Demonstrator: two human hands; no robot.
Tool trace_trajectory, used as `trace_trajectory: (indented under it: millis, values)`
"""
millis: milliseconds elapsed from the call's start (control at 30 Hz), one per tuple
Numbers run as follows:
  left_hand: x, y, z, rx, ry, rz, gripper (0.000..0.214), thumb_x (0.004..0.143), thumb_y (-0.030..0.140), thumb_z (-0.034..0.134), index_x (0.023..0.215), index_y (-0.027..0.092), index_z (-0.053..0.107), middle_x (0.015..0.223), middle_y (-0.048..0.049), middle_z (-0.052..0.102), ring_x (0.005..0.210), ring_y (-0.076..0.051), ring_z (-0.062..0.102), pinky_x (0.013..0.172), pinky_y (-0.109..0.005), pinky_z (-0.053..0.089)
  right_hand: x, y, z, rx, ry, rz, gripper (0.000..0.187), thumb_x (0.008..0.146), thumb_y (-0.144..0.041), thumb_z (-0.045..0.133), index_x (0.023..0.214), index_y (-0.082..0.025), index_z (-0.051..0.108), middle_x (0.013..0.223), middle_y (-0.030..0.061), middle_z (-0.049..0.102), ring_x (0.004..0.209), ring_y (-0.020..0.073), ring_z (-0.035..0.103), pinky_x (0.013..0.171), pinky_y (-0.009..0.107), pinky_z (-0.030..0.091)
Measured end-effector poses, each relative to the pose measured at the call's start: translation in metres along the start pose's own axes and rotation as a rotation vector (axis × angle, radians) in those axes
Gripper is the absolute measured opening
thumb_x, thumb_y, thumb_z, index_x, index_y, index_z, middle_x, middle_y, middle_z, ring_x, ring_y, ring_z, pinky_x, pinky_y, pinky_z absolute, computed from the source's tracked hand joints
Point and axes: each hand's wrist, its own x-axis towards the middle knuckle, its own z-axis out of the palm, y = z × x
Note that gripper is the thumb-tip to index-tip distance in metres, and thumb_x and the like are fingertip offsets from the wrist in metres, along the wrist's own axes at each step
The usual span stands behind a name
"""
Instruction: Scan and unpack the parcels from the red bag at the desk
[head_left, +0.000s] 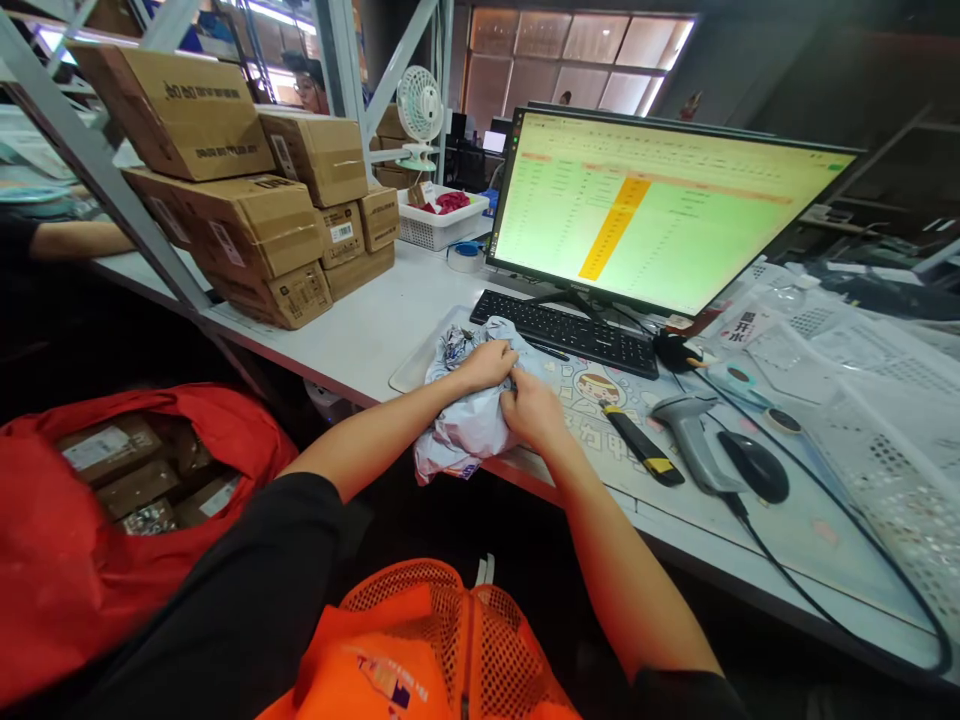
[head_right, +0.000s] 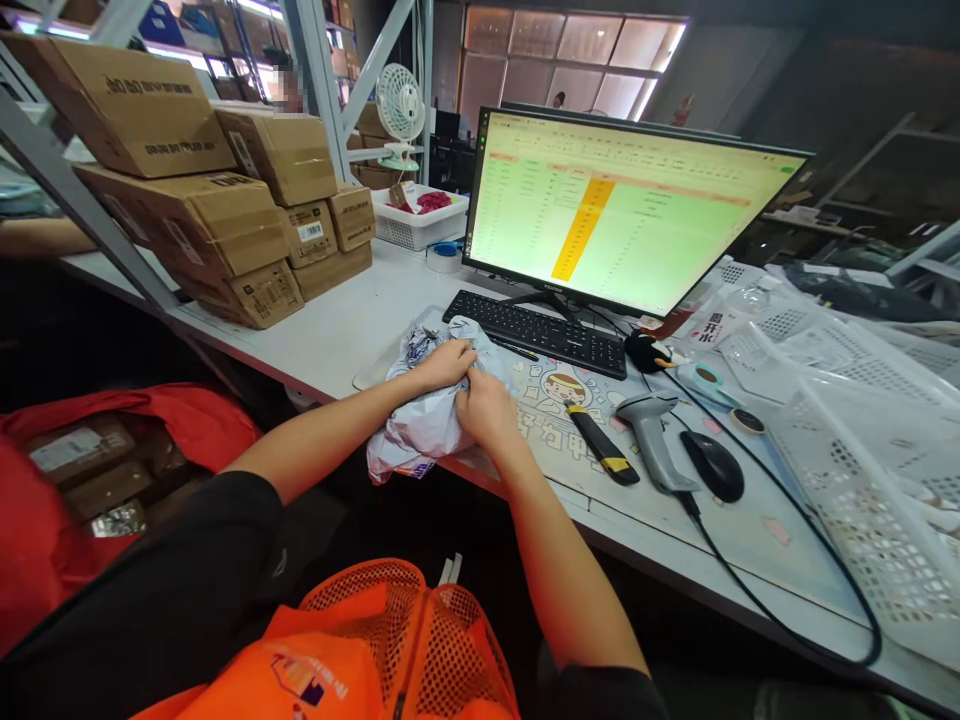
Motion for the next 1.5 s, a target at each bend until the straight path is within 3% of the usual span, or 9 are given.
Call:
trace_trajectory:
  millis: [300, 500, 800, 1033, 1100, 1200, 1267, 1367, 1500]
  values:
    - [0.000, 0.000, -0.009, -0.008, -0.083, 0.156, 0.019, 0.091, 0.022, 0.055, 0.075, 0.017, 0.065, 0.077, -0.0045, 0.068, 0.075, -0.020, 0.058, 0.072, -0.031, 0.043, -0.005, 0.008, -0.029, -0.044, -0.101, -0.024, 0.030, 0.096, -0.032, 0.051, 0.102, -0.022, 0.079, 0.094, 0.0108, 0.078, 0.083, 0.0261, 0.066, 0.068, 0.033, 0.032]
    - [-0.005, 0.000, -0.020, 0.146, 0.020, 0.187, 0.023, 0.095, 0.029, 0.053, 0.096, 0.018, 0.073, 0.094, -0.0113, 0.074, 0.092, -0.028, 0.068, 0.081, -0.036, 0.046, -0.020, 0.007, -0.047, -0.125, -0.126, -0.173, 0.036, 0.101, -0.035, 0.049, 0.077, -0.019, 0.071, 0.080, 0.0101, 0.073, 0.073, 0.0217, 0.060, 0.064, 0.034, 0.024]
    - [0.028, -0.055, -0.060, 0.389, 0.209, -0.039, 0.035, 0.101, 0.033, 0.046, 0.121, 0.015, 0.069, 0.113, -0.0186, 0.075, 0.109, -0.034, 0.069, 0.093, -0.041, 0.047, -0.119, 0.017, -0.051, 0.001, 0.082, -0.578, 0.041, 0.107, -0.024, 0.049, 0.067, -0.020, 0.055, 0.065, 0.0010, 0.059, 0.064, 0.0156, 0.051, 0.070, 0.032, 0.035]
    - [0.036, -0.065, -0.055, 0.373, 0.157, -0.135, 0.034, 0.099, 0.026, 0.049, 0.122, 0.009, 0.066, 0.116, -0.0237, 0.072, 0.118, -0.038, 0.065, 0.102, -0.046, 0.045, -0.152, 0.033, -0.045, 0.064, 0.031, -0.395, 0.041, 0.106, -0.029, 0.050, 0.067, -0.023, 0.059, 0.064, 0.0018, 0.062, 0.062, 0.0177, 0.058, 0.061, 0.033, 0.040]
    - [0.026, -0.048, -0.056, 0.333, 0.221, -0.028, 0.031, 0.098, 0.024, 0.052, 0.122, 0.010, 0.064, 0.121, -0.0235, 0.069, 0.125, -0.039, 0.060, 0.109, -0.048, 0.040, -0.148, 0.042, -0.054, 0.216, -0.014, -0.301, 0.030, 0.105, -0.035, 0.053, 0.085, -0.024, 0.072, 0.079, 0.0045, 0.072, 0.072, 0.0199, 0.067, 0.063, 0.033, 0.048]
    - [-0.001, -0.011, -0.062, 0.186, 0.359, 0.221, 0.026, 0.099, 0.024, 0.053, 0.120, 0.012, 0.062, 0.128, -0.0212, 0.064, 0.129, -0.038, 0.056, 0.114, -0.047, 0.036, -0.128, 0.052, -0.075, 0.458, 0.161, -0.190, 0.027, 0.103, -0.040, 0.058, 0.119, -0.027, 0.075, 0.106, 0.0075, 0.079, 0.088, 0.0223, 0.074, 0.073, 0.034, 0.058]
    - [-0.022, 0.013, -0.061, 0.139, 0.243, 0.315, 0.021, 0.102, 0.025, 0.052, 0.116, 0.015, 0.063, 0.120, -0.0170, 0.067, 0.119, -0.034, 0.062, 0.108, -0.044, 0.042, -0.102, 0.054, -0.084, 0.573, 0.311, -0.108, 0.030, 0.103, -0.042, 0.058, 0.121, -0.026, 0.076, 0.104, 0.0075, 0.079, 0.087, 0.0224, 0.074, 0.074, 0.036, 0.060]
    - [-0.048, 0.033, -0.048, 0.231, -0.069, 0.235, 0.025, 0.096, 0.032, 0.067, 0.113, 0.014, 0.066, 0.113, -0.0188, 0.070, 0.111, -0.039, 0.067, 0.101, -0.047, 0.047, -0.046, 0.044, -0.073, 0.667, 0.284, -0.088, 0.033, 0.102, -0.040, 0.055, 0.122, -0.022, 0.075, 0.107, 0.0084, 0.078, 0.093, 0.0232, 0.074, 0.083, 0.039, 0.061]
    - [-0.065, 0.021, -0.037, 0.349, -0.115, 0.052, 0.075, 0.078, 0.051, 0.086, 0.134, 0.008, 0.059, 0.135, -0.0307, 0.060, 0.122, -0.050, 0.063, 0.103, -0.053, 0.048, 0.022, 0.017, -0.027, 0.509, 0.025, -0.039, 0.040, 0.097, -0.024, 0.057, 0.134, -0.015, 0.069, 0.142, 0.0143, 0.067, 0.133, 0.0268, 0.059, 0.114, 0.043, 0.046]
